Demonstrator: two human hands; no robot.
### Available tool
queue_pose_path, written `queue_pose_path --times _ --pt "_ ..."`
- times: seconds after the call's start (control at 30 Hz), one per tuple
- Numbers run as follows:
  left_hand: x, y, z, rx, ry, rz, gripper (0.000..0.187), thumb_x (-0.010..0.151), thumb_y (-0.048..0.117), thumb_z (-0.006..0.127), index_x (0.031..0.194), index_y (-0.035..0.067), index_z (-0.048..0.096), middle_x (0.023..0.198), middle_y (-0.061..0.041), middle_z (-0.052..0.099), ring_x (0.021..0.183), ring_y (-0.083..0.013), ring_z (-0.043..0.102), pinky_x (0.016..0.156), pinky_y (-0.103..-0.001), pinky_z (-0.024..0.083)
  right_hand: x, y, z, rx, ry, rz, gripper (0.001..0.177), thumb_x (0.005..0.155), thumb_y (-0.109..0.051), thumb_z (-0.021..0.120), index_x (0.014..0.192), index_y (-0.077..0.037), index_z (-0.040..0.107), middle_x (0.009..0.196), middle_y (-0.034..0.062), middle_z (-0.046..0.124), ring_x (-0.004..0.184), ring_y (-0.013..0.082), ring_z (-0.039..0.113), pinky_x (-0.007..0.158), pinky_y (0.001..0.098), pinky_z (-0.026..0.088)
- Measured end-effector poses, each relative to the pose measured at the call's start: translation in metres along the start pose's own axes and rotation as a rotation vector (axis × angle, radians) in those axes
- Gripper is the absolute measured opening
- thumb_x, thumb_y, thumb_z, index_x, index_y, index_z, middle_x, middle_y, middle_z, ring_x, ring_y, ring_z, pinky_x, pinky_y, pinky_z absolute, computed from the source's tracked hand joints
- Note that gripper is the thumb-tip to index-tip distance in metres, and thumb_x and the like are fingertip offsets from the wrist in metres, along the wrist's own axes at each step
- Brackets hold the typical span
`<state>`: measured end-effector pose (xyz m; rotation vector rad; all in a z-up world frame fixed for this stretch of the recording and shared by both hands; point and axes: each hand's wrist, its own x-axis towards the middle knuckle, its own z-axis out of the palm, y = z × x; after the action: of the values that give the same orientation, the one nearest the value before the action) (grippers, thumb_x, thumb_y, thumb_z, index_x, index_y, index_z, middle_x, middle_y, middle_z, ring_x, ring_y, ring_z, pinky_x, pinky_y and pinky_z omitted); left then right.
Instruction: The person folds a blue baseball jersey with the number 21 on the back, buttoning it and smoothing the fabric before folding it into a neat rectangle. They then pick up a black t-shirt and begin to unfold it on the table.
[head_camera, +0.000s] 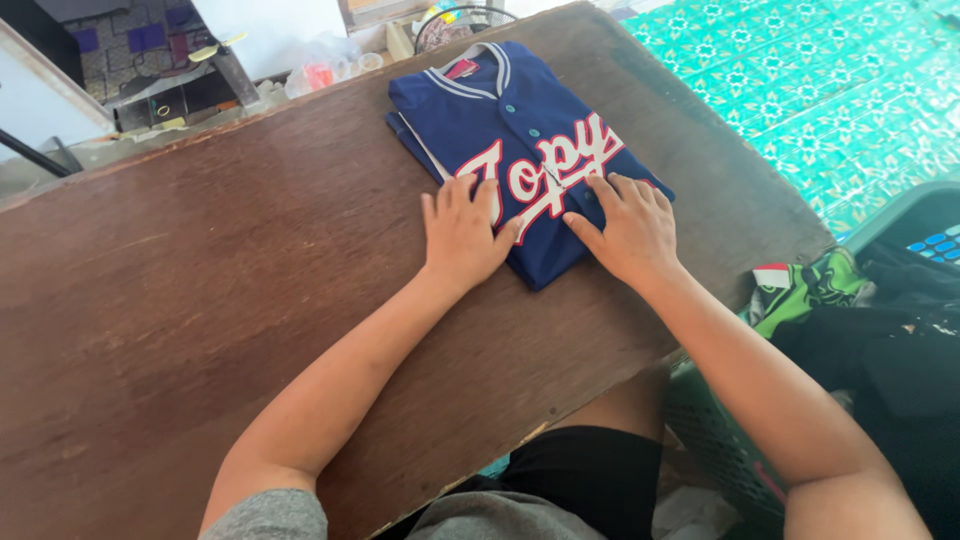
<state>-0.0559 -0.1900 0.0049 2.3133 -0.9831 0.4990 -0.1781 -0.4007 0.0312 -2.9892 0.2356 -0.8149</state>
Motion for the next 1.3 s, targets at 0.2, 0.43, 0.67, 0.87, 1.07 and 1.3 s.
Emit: queue_pose_path --times 0.2,0.43,0.67,0.87,1.07,1.3 --pt "0.036 -0.003 0.057 0.007 0.001 0.085 0.069 0.086 0.046 0.075 0.137 0.003 0.057 0.138 -0.024 0.050 0.132 -0.0489 0.043 0.105 -0.067 0.034 0.003 0.010 -0.016 -0.161 -0.023 0.122 0.051 0.091 -0.050 0.072 0.121 -0.009 0.069 0.116 0.0148 0.064 0.111 0.0370 0.060 0.090 0.0512 0.045" --pt "0.097 0.006 0.124 -0.028 -0.102 0.039 0.073 0.090 0.049 0.069 0.146 0.006 0.050 0.147 -0.025 0.042 0.140 -0.0547 0.033 0.110 -0.069 0.030 0.002 0.044 -0.007 -0.070 -0.061 0.118 0.048 0.094 -0.034 0.073 0.132 -0.005 0.067 0.119 0.0165 0.062 0.111 0.0373 0.060 0.090 0.0513 0.047" --pt "0.151 0.012 0.164 -0.005 -0.180 0.019 0.075 0.095 0.056 0.060 0.154 0.014 0.040 0.158 -0.017 0.034 0.149 -0.0440 0.027 0.110 -0.079 0.019 0.015 0.088 0.019 0.003 -0.007 0.147 0.065 0.093 -0.031 0.072 0.148 -0.002 0.053 0.148 0.0243 0.048 0.129 0.0435 0.051 0.100 0.0543 0.044" --pt "0.149 0.010 0.169 0.001 -0.113 0.040 0.075 0.095 0.056 0.061 0.154 0.016 0.042 0.160 -0.016 0.035 0.148 -0.0498 0.025 0.112 -0.078 0.015 0.015 0.088 0.025 -0.034 -0.050 0.223 0.066 0.093 -0.032 0.073 0.148 -0.004 0.051 0.153 0.0226 0.045 0.132 0.0417 0.052 0.104 0.0550 0.043" --pt "0.150 0.015 0.156 -0.042 -0.058 0.012 0.071 0.086 0.048 0.073 0.143 0.010 0.053 0.153 -0.022 0.043 0.136 -0.0533 0.041 0.113 -0.074 0.022 0.014 0.084 0.022 -0.005 -0.042 0.205 0.066 0.091 -0.031 0.073 0.150 -0.008 0.053 0.155 0.0243 0.043 0.127 0.0427 0.053 0.103 0.0543 0.044" --pt "0.147 0.013 0.151 -0.064 0.037 0.071 0.057 0.085 0.046 0.076 0.120 0.003 0.064 0.141 -0.022 0.055 0.126 -0.0411 0.055 0.110 -0.073 0.025 0.011 0.089 0.030 -0.061 -0.048 0.190 0.063 0.093 -0.033 0.070 0.149 -0.010 0.053 0.154 0.0247 0.043 0.128 0.0428 0.053 0.099 0.0543 0.045"
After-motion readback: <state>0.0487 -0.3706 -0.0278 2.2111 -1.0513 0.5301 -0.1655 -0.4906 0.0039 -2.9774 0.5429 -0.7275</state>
